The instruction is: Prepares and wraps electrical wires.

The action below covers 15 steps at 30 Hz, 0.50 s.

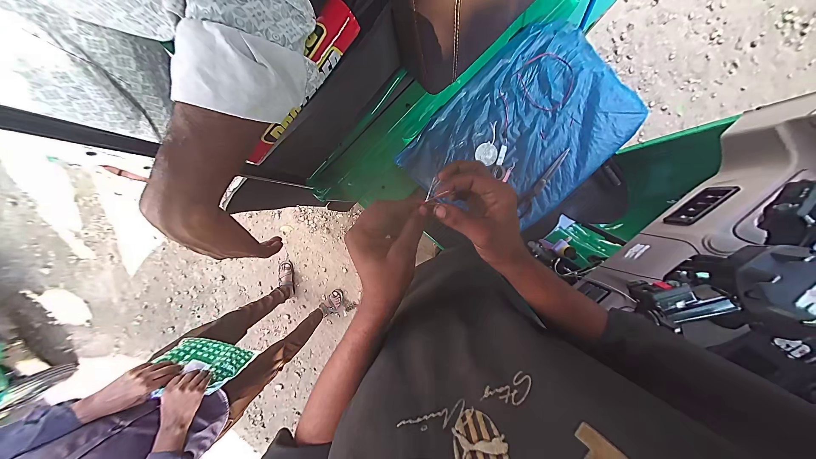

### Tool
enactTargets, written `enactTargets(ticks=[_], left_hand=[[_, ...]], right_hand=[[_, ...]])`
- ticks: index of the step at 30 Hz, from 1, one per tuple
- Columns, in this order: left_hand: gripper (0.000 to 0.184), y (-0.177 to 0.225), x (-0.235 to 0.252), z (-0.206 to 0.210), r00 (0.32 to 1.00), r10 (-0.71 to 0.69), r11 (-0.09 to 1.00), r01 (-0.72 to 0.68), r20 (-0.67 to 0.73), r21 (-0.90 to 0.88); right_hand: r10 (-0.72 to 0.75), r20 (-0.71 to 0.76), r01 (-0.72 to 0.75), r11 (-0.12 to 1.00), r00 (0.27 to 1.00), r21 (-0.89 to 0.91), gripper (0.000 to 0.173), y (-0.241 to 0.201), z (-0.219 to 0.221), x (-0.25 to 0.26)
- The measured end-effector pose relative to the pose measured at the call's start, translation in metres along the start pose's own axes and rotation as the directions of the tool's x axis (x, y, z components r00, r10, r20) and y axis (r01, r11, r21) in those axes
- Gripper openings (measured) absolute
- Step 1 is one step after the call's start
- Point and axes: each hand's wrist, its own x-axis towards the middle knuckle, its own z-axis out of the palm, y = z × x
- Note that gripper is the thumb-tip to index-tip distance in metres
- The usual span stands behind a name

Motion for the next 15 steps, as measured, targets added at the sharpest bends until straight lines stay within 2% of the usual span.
enactTargets(ticks=[5,8,11,15], left_hand=[[0.012,0.000,0.000,0.001,0.995,0.101,0.978,-0.096,-0.016,0.186],[0.011,-0.001,0.000,0.002,0.993,0.115,0.968,-0.110,-0.009,0.228],[0.011,0.003,0.000,0.002,1.000,-0.025,0.998,0.025,-0.005,0.057],[0.008,0.009,0.001,0.003,0.974,-0.222,0.958,0.224,0.032,-0.179]], right_hand=[[-0.020,-0.031,0.021,1.000,0.999,0.006,0.017,-0.006,0.001,-0.001],[-0.034,-0.053,0.036,0.999,0.998,0.026,0.011,-0.007,0.002,-0.001],[-0.085,-0.048,0.085,0.996,0.995,0.003,0.009,-0.005,0.002,-0.002],[-0.210,-0.029,0.200,0.961,0.977,-0.192,0.008,-0.001,0.003,-0.005]])
